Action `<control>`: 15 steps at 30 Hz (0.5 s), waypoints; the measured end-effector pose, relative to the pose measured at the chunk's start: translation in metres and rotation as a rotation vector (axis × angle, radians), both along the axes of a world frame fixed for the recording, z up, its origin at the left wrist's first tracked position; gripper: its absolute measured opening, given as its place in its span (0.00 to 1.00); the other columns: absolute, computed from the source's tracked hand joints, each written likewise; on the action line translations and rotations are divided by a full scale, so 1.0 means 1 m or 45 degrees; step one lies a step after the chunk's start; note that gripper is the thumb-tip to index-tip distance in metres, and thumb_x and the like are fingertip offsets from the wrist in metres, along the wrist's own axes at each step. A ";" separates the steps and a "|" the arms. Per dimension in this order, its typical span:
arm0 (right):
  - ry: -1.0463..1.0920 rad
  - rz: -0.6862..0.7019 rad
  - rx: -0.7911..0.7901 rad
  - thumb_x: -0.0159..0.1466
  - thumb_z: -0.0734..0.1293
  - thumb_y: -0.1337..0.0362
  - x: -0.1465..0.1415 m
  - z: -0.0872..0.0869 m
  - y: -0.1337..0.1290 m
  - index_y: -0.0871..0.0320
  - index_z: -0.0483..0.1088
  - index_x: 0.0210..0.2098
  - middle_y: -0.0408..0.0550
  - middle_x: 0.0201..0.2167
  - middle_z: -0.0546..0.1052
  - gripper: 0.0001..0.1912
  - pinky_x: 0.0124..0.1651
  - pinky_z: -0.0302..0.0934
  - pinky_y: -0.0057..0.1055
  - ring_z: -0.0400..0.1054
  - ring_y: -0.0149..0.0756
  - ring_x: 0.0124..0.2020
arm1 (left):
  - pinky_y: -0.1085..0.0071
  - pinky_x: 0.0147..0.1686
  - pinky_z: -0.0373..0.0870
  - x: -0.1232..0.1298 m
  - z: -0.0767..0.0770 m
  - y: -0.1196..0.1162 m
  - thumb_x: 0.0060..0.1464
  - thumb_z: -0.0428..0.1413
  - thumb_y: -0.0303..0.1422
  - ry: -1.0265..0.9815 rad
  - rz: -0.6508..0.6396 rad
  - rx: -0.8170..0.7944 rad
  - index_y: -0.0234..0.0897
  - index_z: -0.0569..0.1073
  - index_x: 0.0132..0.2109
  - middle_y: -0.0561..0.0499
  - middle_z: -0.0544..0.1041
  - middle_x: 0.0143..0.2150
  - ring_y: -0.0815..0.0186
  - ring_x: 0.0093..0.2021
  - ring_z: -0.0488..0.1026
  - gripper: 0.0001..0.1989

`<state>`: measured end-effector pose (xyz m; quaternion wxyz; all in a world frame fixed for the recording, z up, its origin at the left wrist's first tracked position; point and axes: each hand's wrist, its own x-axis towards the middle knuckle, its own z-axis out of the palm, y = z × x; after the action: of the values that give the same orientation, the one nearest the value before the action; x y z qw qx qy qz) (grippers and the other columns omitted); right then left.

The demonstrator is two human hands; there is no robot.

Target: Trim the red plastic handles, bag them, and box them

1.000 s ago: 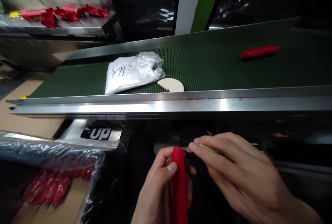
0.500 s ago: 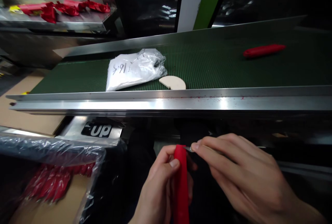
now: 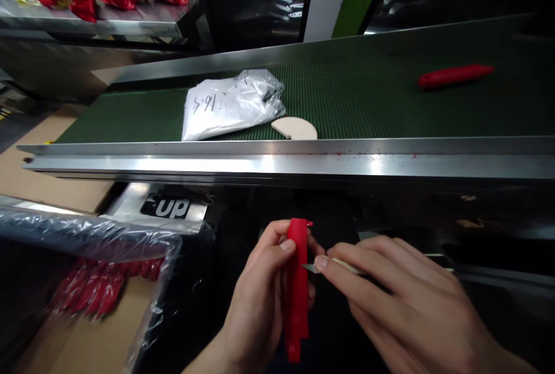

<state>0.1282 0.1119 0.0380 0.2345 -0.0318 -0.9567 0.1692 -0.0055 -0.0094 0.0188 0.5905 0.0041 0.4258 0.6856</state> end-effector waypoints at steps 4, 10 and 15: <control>-0.062 0.016 0.027 0.63 0.64 0.75 0.005 -0.002 -0.004 0.59 0.74 0.50 0.50 0.44 0.78 0.17 0.38 0.63 0.34 0.68 0.37 0.38 | 0.76 0.28 0.64 -0.005 0.003 0.001 0.62 0.50 0.37 0.048 0.015 0.008 0.38 0.69 0.45 0.49 0.73 0.40 0.70 0.31 0.67 0.09; -0.160 0.061 0.060 0.62 0.65 0.75 0.013 -0.004 -0.007 0.56 0.72 0.53 0.47 0.47 0.78 0.20 0.37 0.62 0.35 0.68 0.37 0.39 | 0.74 0.30 0.63 -0.011 0.004 0.007 0.63 0.48 0.35 0.112 0.053 0.093 0.35 0.67 0.46 0.49 0.73 0.39 0.70 0.29 0.66 0.09; -0.185 0.062 0.073 0.63 0.65 0.74 0.012 -0.006 -0.011 0.56 0.72 0.53 0.47 0.47 0.78 0.19 0.37 0.62 0.35 0.68 0.37 0.40 | 0.74 0.27 0.62 -0.014 0.006 0.012 0.62 0.49 0.34 0.109 0.058 0.086 0.36 0.67 0.46 0.48 0.73 0.39 0.70 0.27 0.65 0.08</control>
<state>0.1399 0.1008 0.0319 0.1610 -0.0141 -0.9762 0.1445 -0.0198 0.0030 0.0243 0.5556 0.0437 0.4273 0.7119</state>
